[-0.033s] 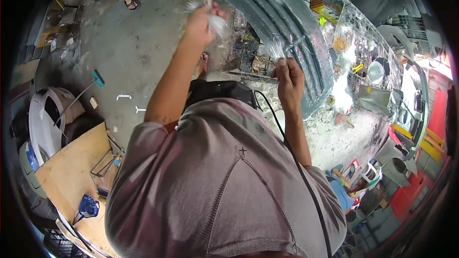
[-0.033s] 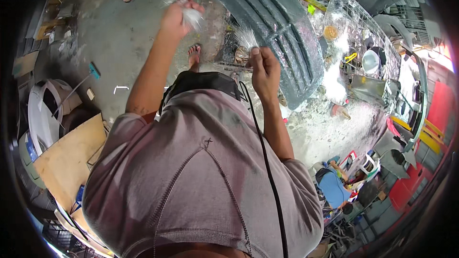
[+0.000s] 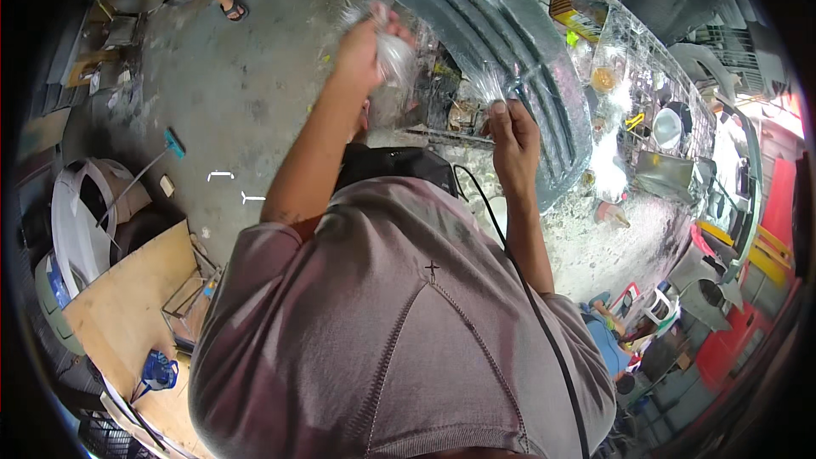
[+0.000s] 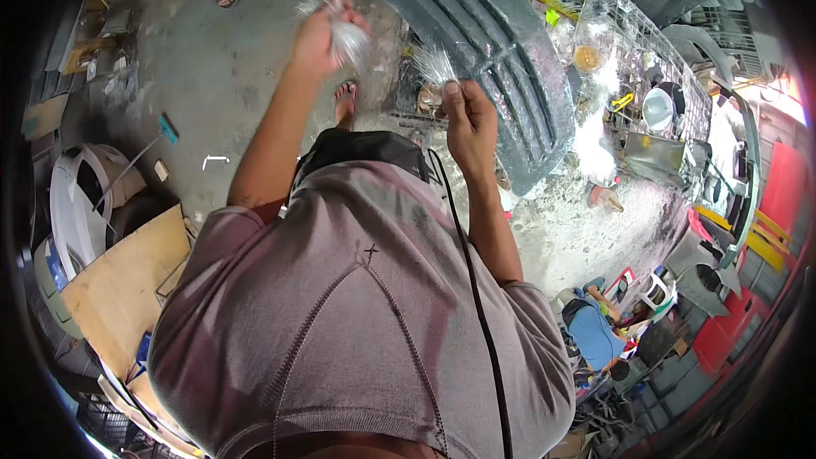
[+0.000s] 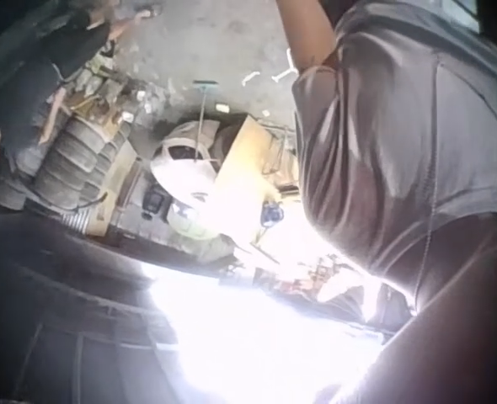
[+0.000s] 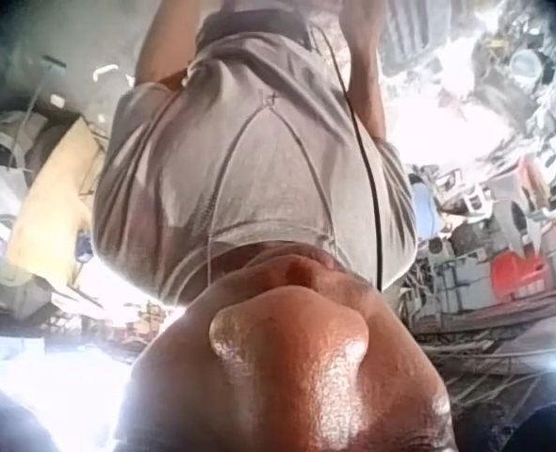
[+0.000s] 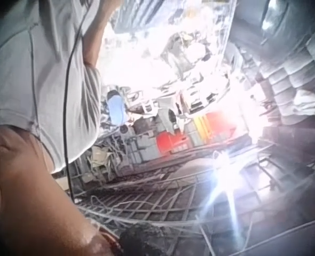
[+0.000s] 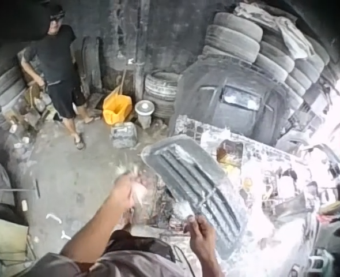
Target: Preparing fiberglass material by separating fibers and applying them to a car component.
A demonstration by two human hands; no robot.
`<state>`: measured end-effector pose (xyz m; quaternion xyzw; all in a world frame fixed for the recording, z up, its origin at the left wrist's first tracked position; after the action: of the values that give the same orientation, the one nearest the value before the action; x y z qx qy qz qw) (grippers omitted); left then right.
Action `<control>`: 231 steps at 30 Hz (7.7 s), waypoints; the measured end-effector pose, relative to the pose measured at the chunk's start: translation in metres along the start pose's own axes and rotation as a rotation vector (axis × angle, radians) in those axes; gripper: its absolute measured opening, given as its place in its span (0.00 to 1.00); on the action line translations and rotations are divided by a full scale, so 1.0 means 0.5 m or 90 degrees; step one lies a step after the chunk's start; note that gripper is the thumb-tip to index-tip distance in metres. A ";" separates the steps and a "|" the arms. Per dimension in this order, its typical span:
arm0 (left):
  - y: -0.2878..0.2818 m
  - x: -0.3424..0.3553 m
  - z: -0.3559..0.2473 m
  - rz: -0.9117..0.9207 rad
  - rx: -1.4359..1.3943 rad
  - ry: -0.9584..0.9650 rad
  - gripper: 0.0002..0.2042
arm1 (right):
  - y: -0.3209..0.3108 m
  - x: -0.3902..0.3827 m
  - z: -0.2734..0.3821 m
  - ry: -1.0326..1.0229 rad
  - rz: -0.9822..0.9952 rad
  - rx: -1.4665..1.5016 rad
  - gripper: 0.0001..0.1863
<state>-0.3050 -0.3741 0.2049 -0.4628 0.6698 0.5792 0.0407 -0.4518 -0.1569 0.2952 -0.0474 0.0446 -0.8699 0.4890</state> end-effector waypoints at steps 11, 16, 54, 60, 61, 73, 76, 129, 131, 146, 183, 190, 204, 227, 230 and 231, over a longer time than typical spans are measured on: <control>0.111 -0.065 0.184 0.214 0.274 -0.007 0.24 | 0.085 0.078 0.020 -0.032 0.050 -0.362 0.13; 0.101 -0.050 0.164 0.117 -0.028 -0.080 0.15 | 0.038 0.032 0.014 0.055 -0.128 -0.097 0.15; 0.034 0.023 0.132 0.057 -0.075 -0.210 0.10 | 0.185 0.111 0.001 -0.260 0.082 -0.372 0.10; -0.064 0.034 -0.036 -0.143 -0.235 -0.040 0.11 | 0.140 0.041 0.045 -0.216 0.072 -0.414 0.11; -0.113 0.016 -0.132 -0.204 -0.243 0.092 0.11 | 0.113 0.025 0.052 -0.188 0.064 -0.416 0.13; 0.070 -0.024 0.067 0.179 0.180 -0.001 0.20 | 0.103 0.121 0.016 -0.024 0.054 -0.284 0.18; 0.080 -0.006 0.099 0.074 0.171 -0.060 0.16 | 0.162 0.145 0.021 -0.150 0.073 -0.373 0.12; -0.140 0.064 -0.237 -0.018 -0.086 0.127 0.08 | 0.138 0.047 0.003 0.039 0.054 -0.144 0.21; -0.114 0.074 -0.180 0.032 -0.022 0.049 0.07 | 0.137 0.066 0.023 -0.056 0.070 -0.117 0.22; -0.446 -0.063 -0.178 -0.209 0.039 0.078 0.07 | -0.085 0.282 -0.215 -0.036 0.031 -0.479 0.16; -0.617 -0.192 -0.181 -0.087 -0.064 0.156 0.07 | 0.063 0.297 -0.118 -0.245 0.041 -0.721 0.16; -0.499 -0.142 -0.170 -0.067 -0.127 0.069 0.11 | 0.106 0.132 -0.087 -0.260 0.033 -0.626 0.18; 0.050 -0.063 -0.037 0.128 0.187 -0.045 0.20 | 0.284 0.121 -0.058 0.164 0.135 0.168 0.20; -0.171 -0.045 0.036 -0.148 -0.079 0.157 0.07 | -0.039 -0.131 0.003 -0.196 0.013 -0.075 0.09; -0.145 -0.068 0.041 -0.135 0.067 0.104 0.10 | -0.060 -0.120 0.018 -0.138 0.025 -0.030 0.11; -0.124 -0.071 0.071 -0.113 0.097 0.081 0.10 | -0.059 -0.108 0.024 -0.134 0.024 -0.026 0.11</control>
<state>-0.2606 -0.3186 0.1687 -0.5519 0.6693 0.4902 0.0845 -0.4473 -0.0960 0.3087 -0.1477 0.0118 -0.8495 0.5063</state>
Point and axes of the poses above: each hand's wrist, its own x-axis towards the middle knuckle, its own y-axis out of the palm, z = x × y, the point moved 8 cm from there along x, towards the middle knuckle, and after that the axes turned 10 degrees about -y, right-handed, at the moved point
